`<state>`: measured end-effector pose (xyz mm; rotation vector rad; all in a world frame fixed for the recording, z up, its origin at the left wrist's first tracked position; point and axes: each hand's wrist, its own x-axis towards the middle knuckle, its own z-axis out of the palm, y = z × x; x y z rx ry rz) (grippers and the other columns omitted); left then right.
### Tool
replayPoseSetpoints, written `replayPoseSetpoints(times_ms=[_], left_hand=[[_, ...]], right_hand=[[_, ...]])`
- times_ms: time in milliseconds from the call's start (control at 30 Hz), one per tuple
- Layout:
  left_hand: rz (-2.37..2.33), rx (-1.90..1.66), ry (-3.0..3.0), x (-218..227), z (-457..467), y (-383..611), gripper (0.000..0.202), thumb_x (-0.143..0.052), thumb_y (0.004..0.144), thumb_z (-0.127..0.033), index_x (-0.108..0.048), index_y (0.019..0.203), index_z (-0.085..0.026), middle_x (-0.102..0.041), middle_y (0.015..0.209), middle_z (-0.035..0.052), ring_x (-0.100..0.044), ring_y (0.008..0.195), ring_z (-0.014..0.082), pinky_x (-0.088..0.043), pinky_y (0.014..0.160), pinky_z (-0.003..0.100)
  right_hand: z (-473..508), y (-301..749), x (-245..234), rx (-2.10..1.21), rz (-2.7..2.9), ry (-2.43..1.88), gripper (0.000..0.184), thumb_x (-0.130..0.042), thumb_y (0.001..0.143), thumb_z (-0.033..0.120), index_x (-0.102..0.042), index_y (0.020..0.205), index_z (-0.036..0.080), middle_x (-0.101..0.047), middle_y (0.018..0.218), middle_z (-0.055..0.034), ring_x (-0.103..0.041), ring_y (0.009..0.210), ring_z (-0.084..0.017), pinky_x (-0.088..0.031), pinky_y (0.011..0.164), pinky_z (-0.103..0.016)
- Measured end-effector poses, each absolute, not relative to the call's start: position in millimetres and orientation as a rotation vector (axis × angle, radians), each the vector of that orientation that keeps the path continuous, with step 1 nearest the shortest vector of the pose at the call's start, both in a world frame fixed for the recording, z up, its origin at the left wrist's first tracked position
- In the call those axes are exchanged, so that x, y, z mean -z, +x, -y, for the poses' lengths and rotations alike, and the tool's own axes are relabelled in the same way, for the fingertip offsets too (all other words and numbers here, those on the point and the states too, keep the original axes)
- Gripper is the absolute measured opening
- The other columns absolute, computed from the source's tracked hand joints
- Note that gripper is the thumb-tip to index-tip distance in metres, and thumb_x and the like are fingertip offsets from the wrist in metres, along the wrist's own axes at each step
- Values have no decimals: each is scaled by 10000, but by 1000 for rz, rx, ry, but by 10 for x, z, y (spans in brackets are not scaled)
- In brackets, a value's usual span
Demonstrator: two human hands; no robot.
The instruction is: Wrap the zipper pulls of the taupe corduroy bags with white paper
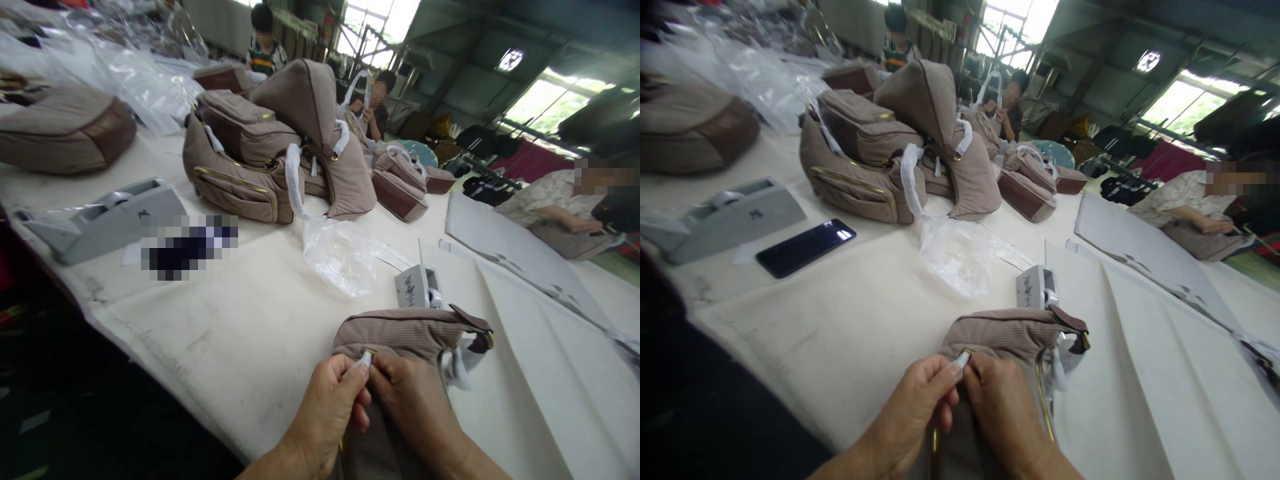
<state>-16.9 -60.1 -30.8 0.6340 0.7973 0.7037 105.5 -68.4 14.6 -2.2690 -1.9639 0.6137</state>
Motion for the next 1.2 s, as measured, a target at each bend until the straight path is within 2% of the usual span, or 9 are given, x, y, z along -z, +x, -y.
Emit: replayPoseSetpoints(times_ms=[133, 267, 400, 533, 667, 767, 867, 1033, 1200], left_hand=[[-942, -728, 955, 387, 636, -213, 330, -462, 840, -467, -497, 715, -163, -521, 581, -17, -466, 427, 91, -324, 425, 202], [-1011, -907, 1422, 525, 680, -314, 250, -422, 888, -348, -544, 762, -171, -600, 709, 45, -576, 665, 181, -391, 582, 264], [-974, -1010, 1640, 604, 714, -363, 219, -376, 910, -268, -556, 839, -164, -625, 784, 80, -595, 722, 205, -400, 626, 293], [-1000, -948, 1772, 589, 693, -377, 216, -366, 926, -231, -557, 858, -158, -636, 797, 96, -606, 710, 201, -407, 615, 294], [-994, -996, 1930, 603, 655, -384, 200, -366, 911, -181, -550, 839, -151, -630, 779, 107, -598, 678, 205, -407, 592, 303], [-997, -1059, 2073, 667, 637, -377, 181, -362, 879, -113, -537, 845, -145, -620, 765, 104, -585, 673, 215, -397, 578, 312], [-1078, -1113, 2246, 728, 623, -373, 193, -379, 860, -72, -523, 769, -163, -598, 684, 72, -547, 603, 203, -352, 541, 311], [-1108, -1044, 2217, 714, 595, -424, 196, -414, 869, -100, -549, 740, -157, -601, 672, 68, -544, 606, 191, -346, 556, 306], [-1114, -918, 1569, 622, 554, -485, 206, -494, 878, -275, -593, 735, -165, -594, 638, 25, -543, 583, 147, -364, 539, 246]], right_hand=[[677, 1006, -161, -573, 2111, -2323, 300, -406, 882, 249, -609, 670, 184, -670, 663, -40, -599, 595, -147, -266, 520, -237], [634, 1001, -353, -667, 2281, -2272, 264, -447, 847, 237, -584, 630, 174, -636, 612, -28, -566, 567, -145, -260, 520, -244], [471, 1022, -548, -808, 2406, -1998, 132, -484, 810, 215, -611, 826, 186, -616, 641, 3, -540, 559, -122, -317, 533, -216], [187, 960, -627, -1093, 2587, -1945, 135, -509, 756, 159, -640, 763, 190, -577, 562, 28, -476, 455, -84, -300, 465, -187], [-100, 891, -633, -1239, 2809, -1738, 175, -561, 695, 112, -697, 761, 200, -546, 541, 38, -440, 488, -72, -305, 470, -165], [-265, 889, -557, -1625, 2711, -1684, 237, -562, 682, 112, -703, 850, 200, -525, 556, 54, -440, 455, -56, -323, 436, -141], [-364, 913, -425, -1995, 2402, -1763, 179, -577, 667, 143, -687, 807, 164, -505, 536, 66, -424, 405, -45, -334, 387, -129], [-395, 973, -267, -2136, 2080, -1723, 86, -635, 616, 154, -637, 696, 122, -523, 519, 63, -442, 431, -44, -344, 407, -132], [-356, 1022, -256, -2066, 2047, -1681, 114, -650, 655, 203, -591, 717, 127, -508, 518, 65, -441, 433, -51, -322, 406, -145]])
